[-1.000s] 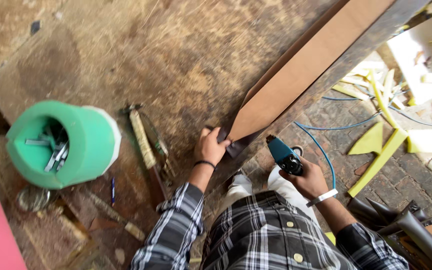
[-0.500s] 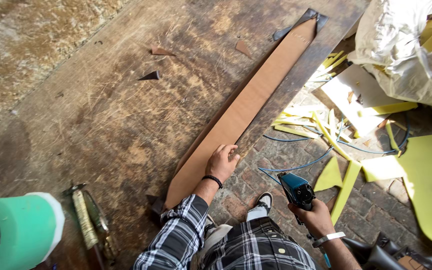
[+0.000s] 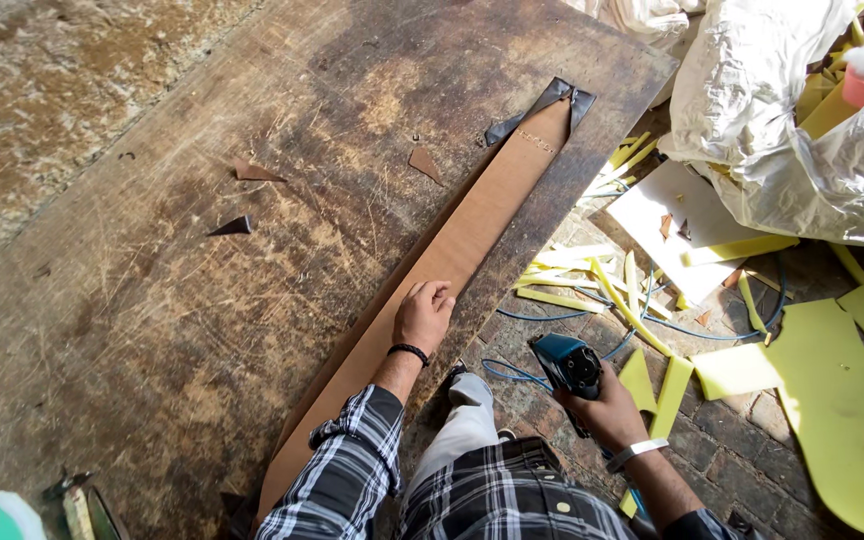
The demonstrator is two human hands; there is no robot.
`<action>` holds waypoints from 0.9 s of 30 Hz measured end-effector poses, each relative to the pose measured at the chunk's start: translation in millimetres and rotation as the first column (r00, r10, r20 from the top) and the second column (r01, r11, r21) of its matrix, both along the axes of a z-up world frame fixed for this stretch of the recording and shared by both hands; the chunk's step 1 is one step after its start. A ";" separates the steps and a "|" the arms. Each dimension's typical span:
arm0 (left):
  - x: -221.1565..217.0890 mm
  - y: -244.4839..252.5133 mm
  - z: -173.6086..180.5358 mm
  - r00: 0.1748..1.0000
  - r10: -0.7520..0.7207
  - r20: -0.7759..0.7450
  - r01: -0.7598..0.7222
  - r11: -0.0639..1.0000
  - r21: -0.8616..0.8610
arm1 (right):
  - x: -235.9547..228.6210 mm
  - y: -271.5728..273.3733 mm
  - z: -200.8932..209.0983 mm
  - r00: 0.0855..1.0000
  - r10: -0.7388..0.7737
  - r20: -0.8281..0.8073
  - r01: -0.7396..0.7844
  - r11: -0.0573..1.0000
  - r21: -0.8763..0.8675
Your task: The person uses a pneumatic staple gun to attach a dark fabric strip to a long wooden board. They repeatedly staple along the edges, flip the board to work on both sides, and reload staples from a nearby container. The finished piece is set aside on the floor among other materials.
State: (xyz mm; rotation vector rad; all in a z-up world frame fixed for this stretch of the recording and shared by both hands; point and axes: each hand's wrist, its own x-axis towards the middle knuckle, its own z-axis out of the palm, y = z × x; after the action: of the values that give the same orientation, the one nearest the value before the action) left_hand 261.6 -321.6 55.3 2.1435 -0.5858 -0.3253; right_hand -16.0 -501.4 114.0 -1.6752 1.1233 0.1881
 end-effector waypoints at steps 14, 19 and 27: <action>119.3 -197.3 -23.6 0.966 0.034 0.255 -0.122 0.933 0.338 | 183.1 -145.5 -15.4 0.994 -0.028 -0.105 0.012 0.989 -0.147; 105.3 -204.0 -32.3 0.950 0.052 0.309 -0.172 0.910 0.377 | 245.5 -166.3 -49.0 0.993 -0.119 0.006 0.115 0.945 -0.307; 109.1 -214.8 -40.1 0.940 0.010 0.342 -0.180 0.865 0.469 | 308.6 -155.2 -80.4 0.971 -0.239 0.004 0.229 0.924 -0.305</action>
State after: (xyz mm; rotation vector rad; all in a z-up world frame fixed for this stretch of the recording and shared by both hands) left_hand 370.8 -536.4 15.1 2.7498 -0.6267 -0.0561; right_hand 292.5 -656.6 33.6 -1.7904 1.4228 -0.1169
